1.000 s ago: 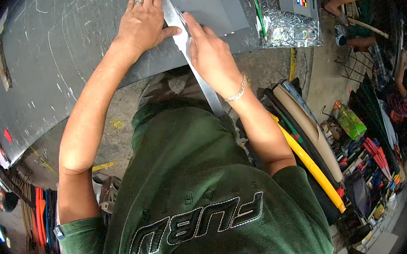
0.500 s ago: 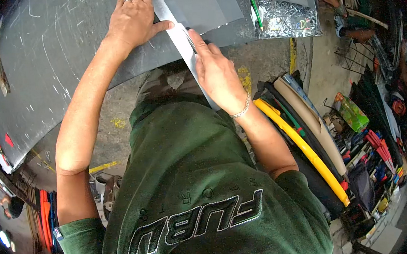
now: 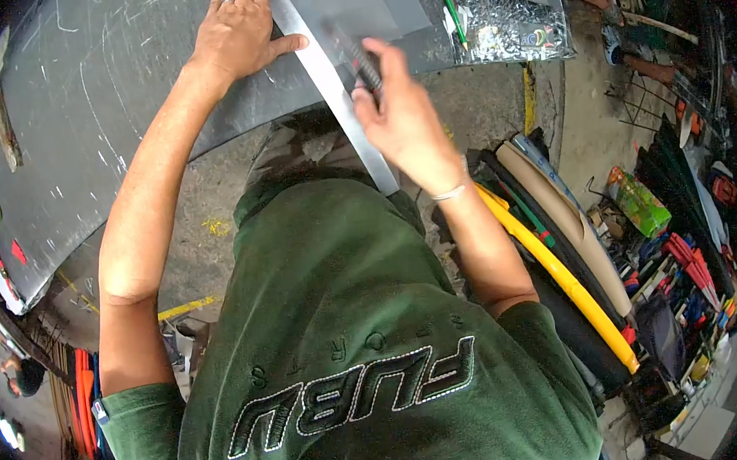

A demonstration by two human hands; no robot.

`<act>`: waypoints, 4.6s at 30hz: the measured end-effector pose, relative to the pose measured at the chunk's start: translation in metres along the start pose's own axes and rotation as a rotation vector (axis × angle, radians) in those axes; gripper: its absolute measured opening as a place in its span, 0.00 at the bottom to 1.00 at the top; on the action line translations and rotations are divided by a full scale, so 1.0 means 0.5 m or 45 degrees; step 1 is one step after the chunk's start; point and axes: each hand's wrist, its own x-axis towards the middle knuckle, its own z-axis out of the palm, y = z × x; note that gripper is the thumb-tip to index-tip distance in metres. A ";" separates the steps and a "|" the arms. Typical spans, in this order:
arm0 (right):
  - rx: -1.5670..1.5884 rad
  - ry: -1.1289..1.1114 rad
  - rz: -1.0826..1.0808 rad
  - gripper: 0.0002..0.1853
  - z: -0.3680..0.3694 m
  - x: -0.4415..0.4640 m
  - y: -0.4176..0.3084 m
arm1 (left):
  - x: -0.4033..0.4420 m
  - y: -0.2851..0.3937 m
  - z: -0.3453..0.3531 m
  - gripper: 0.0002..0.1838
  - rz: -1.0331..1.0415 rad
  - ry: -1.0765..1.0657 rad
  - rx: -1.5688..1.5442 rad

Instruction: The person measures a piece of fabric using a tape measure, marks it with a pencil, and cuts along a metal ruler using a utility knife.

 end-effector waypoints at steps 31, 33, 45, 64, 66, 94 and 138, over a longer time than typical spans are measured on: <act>1.089 -0.250 -0.495 0.30 0.091 0.346 -0.052 | -0.001 -0.002 0.008 0.66 0.022 0.047 -0.029; 1.134 -0.317 -0.534 0.30 0.109 0.368 -0.040 | -0.002 -0.003 0.010 0.66 0.030 0.058 -0.028; 1.198 -0.340 -0.446 0.31 0.115 0.386 -0.036 | -0.005 -0.003 0.015 0.65 0.036 0.110 -0.027; 1.172 -0.296 -0.529 0.31 0.117 0.377 -0.038 | 0.003 -0.013 0.043 0.66 0.052 0.173 0.044; 1.157 -0.275 -0.523 0.31 0.117 0.372 -0.040 | 0.002 -0.012 0.043 0.66 0.049 0.171 0.044; 0.589 -0.032 -0.756 0.30 0.123 0.387 -0.055 | -0.011 0.000 0.010 0.64 0.019 0.055 -0.059; 1.154 -0.061 -0.186 0.24 -0.078 -0.270 0.347 | -0.568 0.383 -0.695 0.32 2.101 0.895 -0.180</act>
